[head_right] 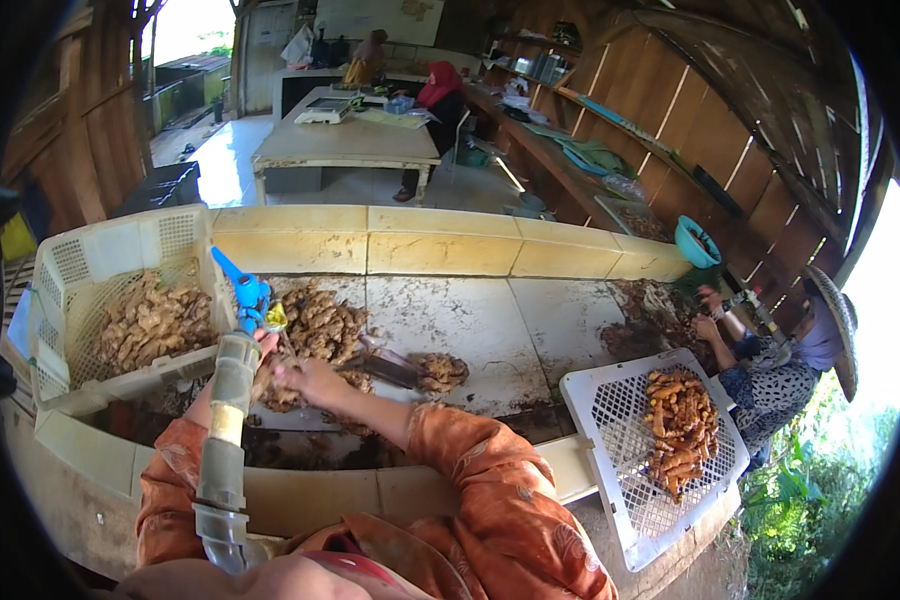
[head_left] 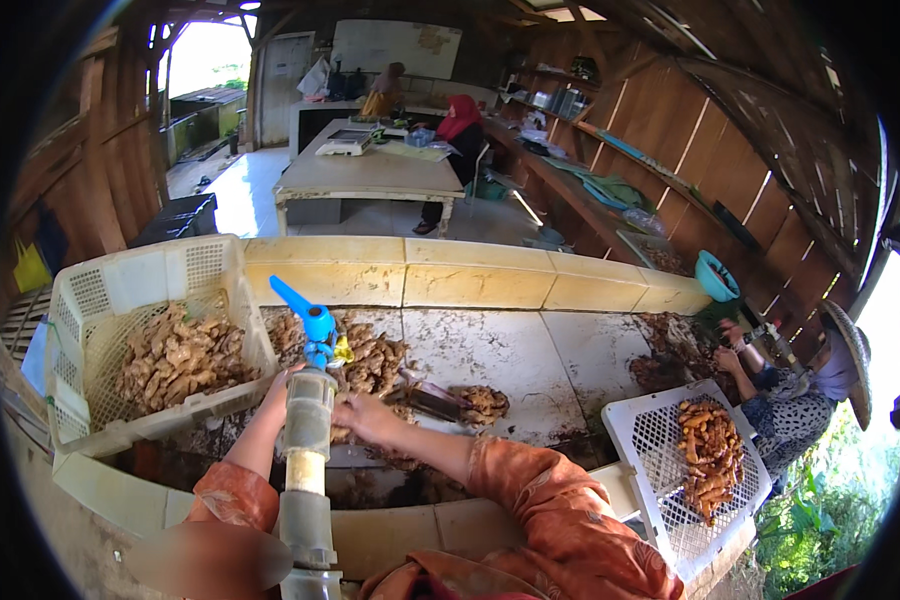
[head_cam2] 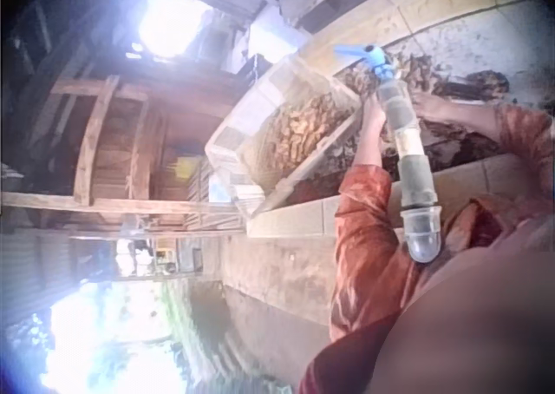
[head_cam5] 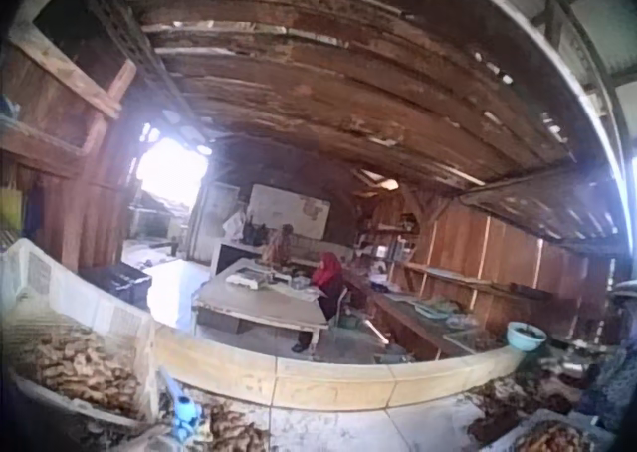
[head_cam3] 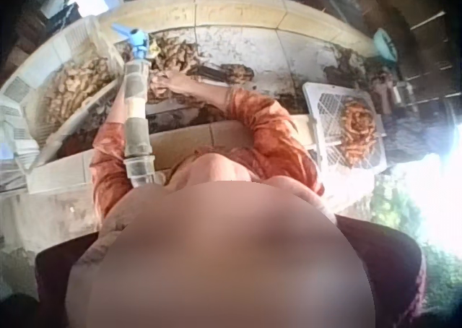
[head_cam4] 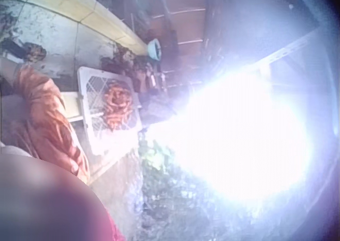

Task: The person washes root vegetables under running water at a tiled sink, scrubbing them by hand and placing the cleaned pieces into a white plastic basket. The person repeats this process for multiple items, occasionally adjusting the pile of vegetables on the sink surface.

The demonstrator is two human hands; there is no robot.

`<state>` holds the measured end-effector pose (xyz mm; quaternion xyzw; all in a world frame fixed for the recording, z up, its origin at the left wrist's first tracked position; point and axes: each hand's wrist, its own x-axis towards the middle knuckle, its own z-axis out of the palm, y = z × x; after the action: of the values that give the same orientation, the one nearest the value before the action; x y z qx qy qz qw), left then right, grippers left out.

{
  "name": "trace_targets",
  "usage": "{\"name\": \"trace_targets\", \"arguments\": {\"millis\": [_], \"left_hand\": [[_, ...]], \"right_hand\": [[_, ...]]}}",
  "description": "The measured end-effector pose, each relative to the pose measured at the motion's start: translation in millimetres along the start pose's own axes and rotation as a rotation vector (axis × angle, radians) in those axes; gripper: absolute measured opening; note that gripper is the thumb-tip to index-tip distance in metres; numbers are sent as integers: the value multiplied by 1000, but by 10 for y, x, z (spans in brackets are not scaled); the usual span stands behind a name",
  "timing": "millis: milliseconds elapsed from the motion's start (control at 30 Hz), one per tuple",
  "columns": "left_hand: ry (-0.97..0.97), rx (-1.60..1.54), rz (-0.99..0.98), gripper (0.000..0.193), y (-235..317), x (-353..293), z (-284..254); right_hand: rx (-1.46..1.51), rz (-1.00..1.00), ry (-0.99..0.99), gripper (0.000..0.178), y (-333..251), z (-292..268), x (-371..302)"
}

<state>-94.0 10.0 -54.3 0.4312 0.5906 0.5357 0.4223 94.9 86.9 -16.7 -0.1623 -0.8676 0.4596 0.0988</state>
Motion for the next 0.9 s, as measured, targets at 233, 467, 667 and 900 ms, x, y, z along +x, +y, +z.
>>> {"name": "trace_targets", "arguments": {"millis": [233,467,667,900], "left_hand": [[-95,-313,-252,20,201,-171,214],[212,246,79,36,39,-27,398],[252,695,276,49,-115,-46,488],[355,256,142,15,71,-52,458]], "right_hand": [[-250,-1,245,58,451,-282,79],[711,127,-238,60,229,-493,-75],[22,-49,-158,56,346,-438,-75],[550,165,187,43,293,-126,108]]}}
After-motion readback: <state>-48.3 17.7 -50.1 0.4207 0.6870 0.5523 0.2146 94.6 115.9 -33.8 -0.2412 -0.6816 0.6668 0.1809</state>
